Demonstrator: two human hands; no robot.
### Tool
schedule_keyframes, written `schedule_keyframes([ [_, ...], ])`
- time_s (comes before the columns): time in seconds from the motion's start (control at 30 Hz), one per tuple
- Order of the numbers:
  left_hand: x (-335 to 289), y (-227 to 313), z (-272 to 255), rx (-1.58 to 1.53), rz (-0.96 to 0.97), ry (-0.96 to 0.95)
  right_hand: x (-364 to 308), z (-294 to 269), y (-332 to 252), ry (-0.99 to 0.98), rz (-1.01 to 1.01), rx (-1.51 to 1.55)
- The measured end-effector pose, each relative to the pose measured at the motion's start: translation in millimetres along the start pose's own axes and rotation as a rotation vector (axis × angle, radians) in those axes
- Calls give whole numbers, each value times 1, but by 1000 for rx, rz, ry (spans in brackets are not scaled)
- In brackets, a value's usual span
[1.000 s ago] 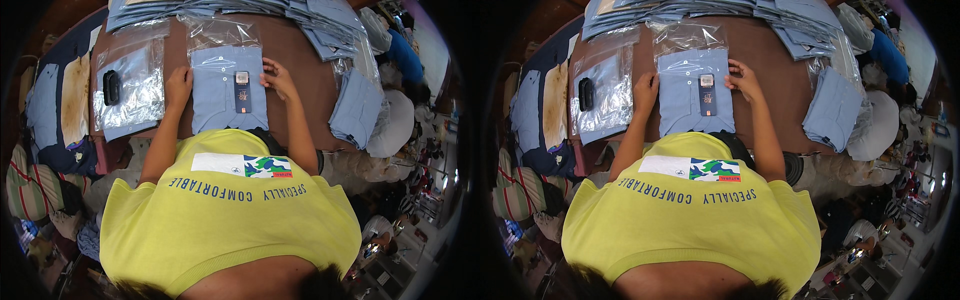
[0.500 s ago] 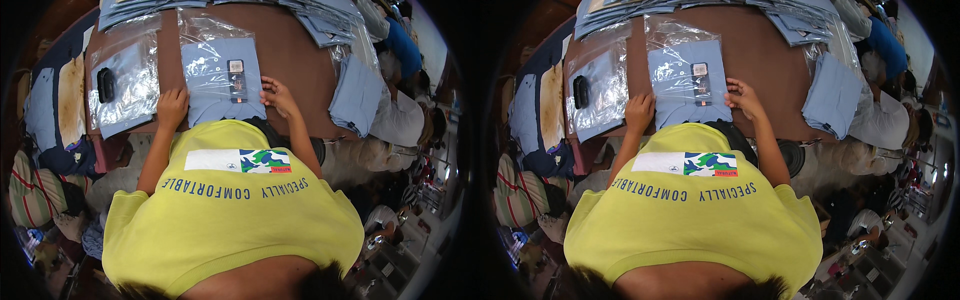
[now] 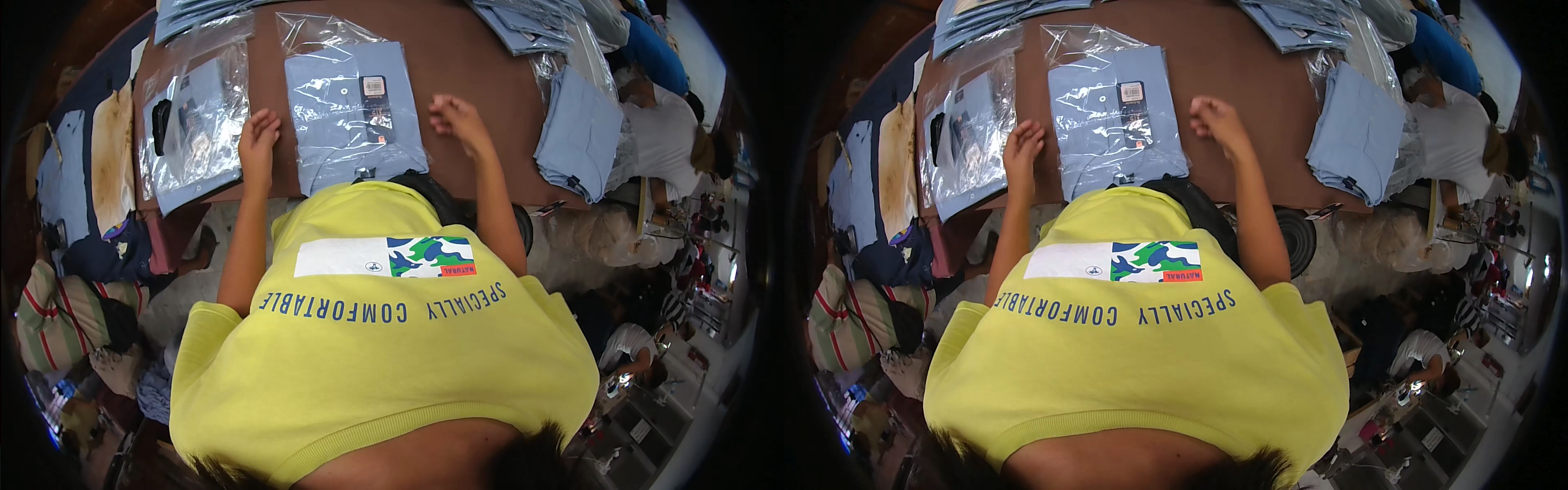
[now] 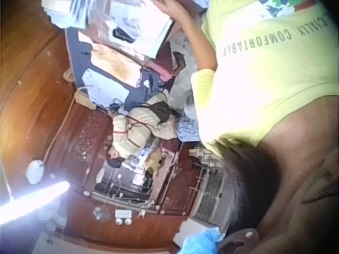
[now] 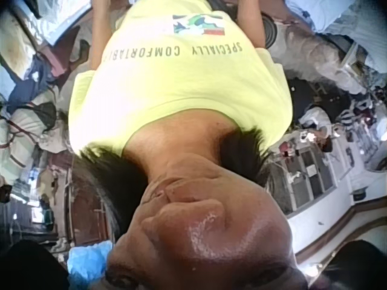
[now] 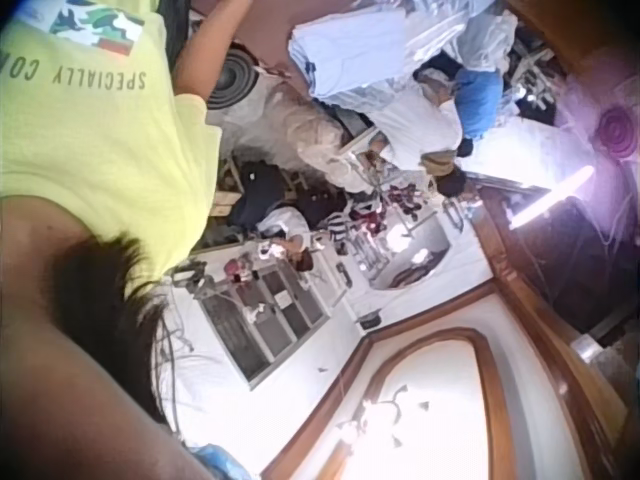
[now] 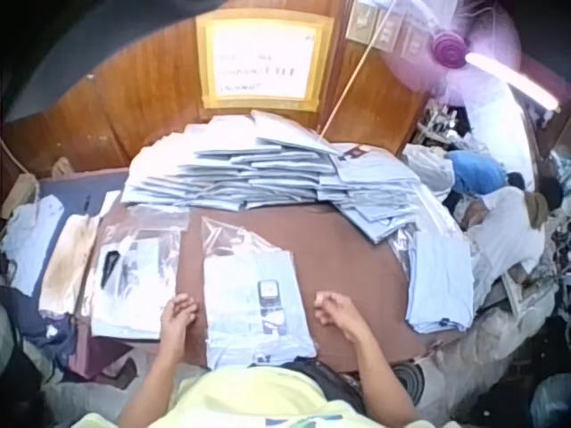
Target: The person bags folded light-blue shirts by placing each shirt into a plastic bag, removing the adhesive strip, and sealing the bag.
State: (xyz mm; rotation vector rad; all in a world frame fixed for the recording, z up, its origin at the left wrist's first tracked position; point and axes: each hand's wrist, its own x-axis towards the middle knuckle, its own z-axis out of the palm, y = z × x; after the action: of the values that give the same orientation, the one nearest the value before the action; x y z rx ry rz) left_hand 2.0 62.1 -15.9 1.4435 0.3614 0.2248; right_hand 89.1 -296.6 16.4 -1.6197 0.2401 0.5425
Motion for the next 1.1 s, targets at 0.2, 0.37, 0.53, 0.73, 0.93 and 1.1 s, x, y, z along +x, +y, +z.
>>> schedule_keyframes([
  [0.2, 25, 23, 39, -59, -298, -81, 49, 40, -21, -47, -22, 50],
  [0.37, -4, 7, 27, -45, -300, -114, 29, 43, -4, -153, 18, 34],
  [0.53, -45, 4, 17, -50, -424, -178, -7, 39, 10, -158, 33, 109],
  [0.73, -89, 7, -1, 40, -500, -270, -46, 26, 35, -222, 60, 38],
  [0.93, -85, -14, -10, 226, -351, -347, -70, 27, 40, -164, -59, -4],
  [1.1, -53, 19, 9, -81, -523, -193, -61, 27, 20, -157, -71, 157],
])
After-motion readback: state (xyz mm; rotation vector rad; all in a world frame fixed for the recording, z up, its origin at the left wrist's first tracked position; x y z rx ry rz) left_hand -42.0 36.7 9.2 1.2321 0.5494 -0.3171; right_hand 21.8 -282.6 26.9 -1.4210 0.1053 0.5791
